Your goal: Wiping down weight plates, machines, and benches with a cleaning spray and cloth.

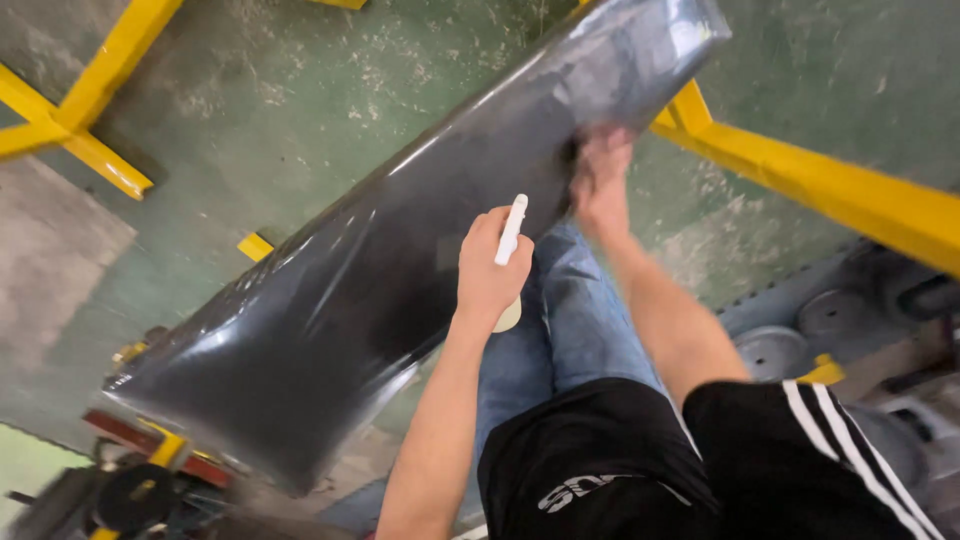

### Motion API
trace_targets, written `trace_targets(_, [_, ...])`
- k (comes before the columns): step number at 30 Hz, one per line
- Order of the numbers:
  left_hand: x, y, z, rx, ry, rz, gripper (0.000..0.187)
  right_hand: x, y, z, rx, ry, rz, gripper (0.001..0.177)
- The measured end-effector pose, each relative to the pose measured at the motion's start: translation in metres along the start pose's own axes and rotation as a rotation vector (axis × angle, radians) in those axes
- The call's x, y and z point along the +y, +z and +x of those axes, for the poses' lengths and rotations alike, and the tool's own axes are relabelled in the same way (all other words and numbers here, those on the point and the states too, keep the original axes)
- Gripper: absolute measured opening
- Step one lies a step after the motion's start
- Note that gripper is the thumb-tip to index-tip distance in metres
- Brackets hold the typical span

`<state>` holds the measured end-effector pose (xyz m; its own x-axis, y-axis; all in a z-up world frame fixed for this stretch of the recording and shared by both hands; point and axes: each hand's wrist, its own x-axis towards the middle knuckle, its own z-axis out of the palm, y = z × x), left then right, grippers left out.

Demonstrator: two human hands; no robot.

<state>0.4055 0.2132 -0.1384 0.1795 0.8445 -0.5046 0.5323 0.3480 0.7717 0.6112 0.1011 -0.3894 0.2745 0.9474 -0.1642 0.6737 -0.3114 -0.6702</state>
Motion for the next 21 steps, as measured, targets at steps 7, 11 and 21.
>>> trace_targets(7, [-0.014, 0.002, -0.013, -0.063, 0.043, 0.084, 0.03, -0.053, 0.036, 0.065, 0.215, 0.454, -0.227, 0.06])
trace_targets(11, [-0.027, 0.009, -0.013, -0.097, 0.079, 0.011, 0.027, -0.14, 0.002, -0.001, -0.127, -0.197, -0.086, 0.061])
trace_targets(21, [-0.017, 0.025, -0.013, -0.321, 0.051, 0.065, 0.019, 0.013, -0.025, 0.061, 0.139, 0.201, 0.051, 0.055])
